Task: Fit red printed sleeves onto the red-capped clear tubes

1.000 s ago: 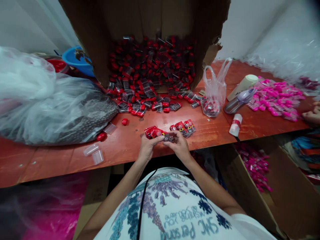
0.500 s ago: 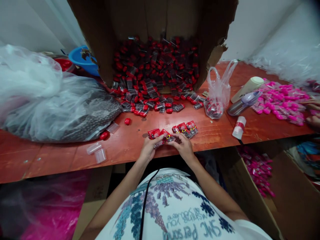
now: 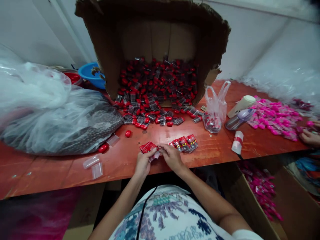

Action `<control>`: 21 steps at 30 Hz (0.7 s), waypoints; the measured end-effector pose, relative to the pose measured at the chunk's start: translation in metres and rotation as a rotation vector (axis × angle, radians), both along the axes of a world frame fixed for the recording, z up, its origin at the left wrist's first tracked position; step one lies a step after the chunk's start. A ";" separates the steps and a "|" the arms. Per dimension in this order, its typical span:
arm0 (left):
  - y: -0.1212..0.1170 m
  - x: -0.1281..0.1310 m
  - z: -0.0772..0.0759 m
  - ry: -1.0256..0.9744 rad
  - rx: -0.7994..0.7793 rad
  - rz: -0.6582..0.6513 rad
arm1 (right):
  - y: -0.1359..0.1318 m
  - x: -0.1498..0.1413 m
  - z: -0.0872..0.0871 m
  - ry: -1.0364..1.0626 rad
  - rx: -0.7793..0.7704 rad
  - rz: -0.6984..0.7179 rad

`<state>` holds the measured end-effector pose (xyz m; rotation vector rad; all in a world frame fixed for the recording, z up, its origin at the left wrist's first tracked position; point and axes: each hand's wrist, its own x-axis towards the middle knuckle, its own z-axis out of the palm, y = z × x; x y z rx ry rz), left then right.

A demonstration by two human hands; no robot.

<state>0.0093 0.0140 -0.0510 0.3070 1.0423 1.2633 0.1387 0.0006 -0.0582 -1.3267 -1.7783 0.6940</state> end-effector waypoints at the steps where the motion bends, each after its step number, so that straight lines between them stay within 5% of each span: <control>1: 0.002 -0.004 -0.001 0.009 0.001 0.011 | 0.005 -0.001 0.001 -0.042 0.003 0.035; 5: 0.007 -0.018 -0.001 -0.020 -0.019 0.088 | 0.041 0.013 0.010 -0.231 0.032 0.107; 8: 0.008 -0.027 0.003 -0.079 -0.049 0.131 | 0.087 0.049 0.019 -0.433 0.096 -0.097; 10: 0.008 -0.031 0.007 -0.111 -0.057 0.140 | 0.115 0.076 0.022 -0.616 -0.015 -0.289; 13: 0.007 -0.032 0.010 -0.146 -0.092 0.156 | 0.141 0.102 0.019 -0.726 -0.188 -0.287; 17: 0.008 -0.028 0.012 -0.218 -0.181 0.161 | 0.139 0.102 0.009 -0.730 -0.265 -0.210; 21: 0.010 -0.024 0.013 -0.276 -0.275 0.152 | 0.114 0.090 0.011 -0.687 -0.184 -0.233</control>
